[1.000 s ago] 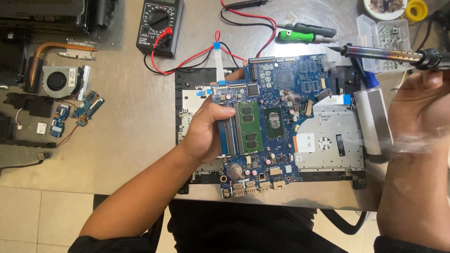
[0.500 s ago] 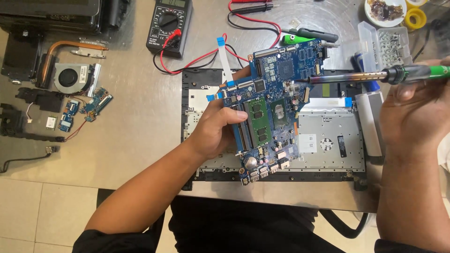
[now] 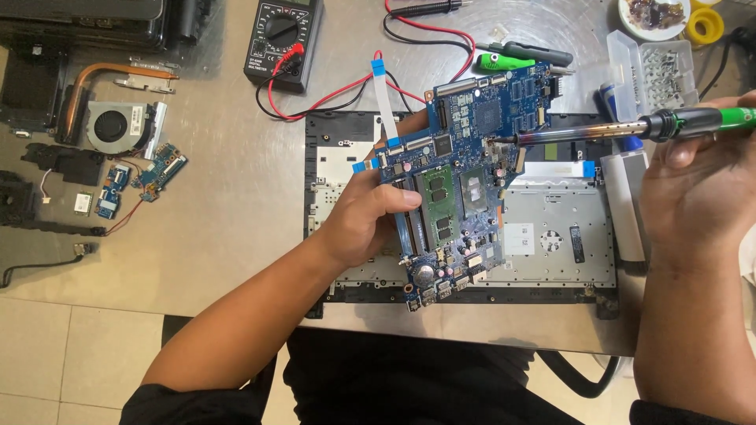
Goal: Soldering electronic components on a laptop motherboard and cleaning the board with a cloth.
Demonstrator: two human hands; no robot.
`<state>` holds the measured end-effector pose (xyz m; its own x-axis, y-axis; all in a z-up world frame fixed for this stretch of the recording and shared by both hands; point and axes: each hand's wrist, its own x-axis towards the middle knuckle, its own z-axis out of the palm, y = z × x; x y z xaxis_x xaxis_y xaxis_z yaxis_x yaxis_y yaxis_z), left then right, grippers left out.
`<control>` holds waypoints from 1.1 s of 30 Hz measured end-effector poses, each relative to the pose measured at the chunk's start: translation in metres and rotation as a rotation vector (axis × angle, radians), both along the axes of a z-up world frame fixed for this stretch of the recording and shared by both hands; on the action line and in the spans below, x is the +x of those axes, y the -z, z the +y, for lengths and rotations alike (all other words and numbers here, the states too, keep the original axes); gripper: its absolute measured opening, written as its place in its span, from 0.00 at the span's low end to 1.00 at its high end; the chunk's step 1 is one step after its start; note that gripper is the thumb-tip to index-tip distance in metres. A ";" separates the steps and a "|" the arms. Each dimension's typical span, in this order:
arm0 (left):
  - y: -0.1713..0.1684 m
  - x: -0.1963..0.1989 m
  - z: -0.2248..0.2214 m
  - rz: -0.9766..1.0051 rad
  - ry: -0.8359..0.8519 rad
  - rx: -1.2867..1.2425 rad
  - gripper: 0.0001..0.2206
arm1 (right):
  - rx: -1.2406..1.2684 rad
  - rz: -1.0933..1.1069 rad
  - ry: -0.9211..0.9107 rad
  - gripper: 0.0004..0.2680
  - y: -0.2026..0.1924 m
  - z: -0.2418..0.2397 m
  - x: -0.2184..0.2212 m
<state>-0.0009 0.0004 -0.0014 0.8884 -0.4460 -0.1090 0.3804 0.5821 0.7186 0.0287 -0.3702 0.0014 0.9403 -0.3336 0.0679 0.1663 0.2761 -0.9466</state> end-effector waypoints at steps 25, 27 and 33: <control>0.005 0.013 -0.004 0.371 -0.296 -0.097 0.12 | 0.268 -0.270 0.646 0.22 -0.075 -0.045 0.031; 0.004 0.012 -0.003 0.363 -0.291 -0.091 0.14 | 0.217 -0.231 0.637 0.21 -0.071 -0.058 0.047; -0.001 0.013 -0.003 0.314 -0.320 -0.082 0.15 | -0.255 -0.523 0.483 0.14 -0.073 -0.101 0.072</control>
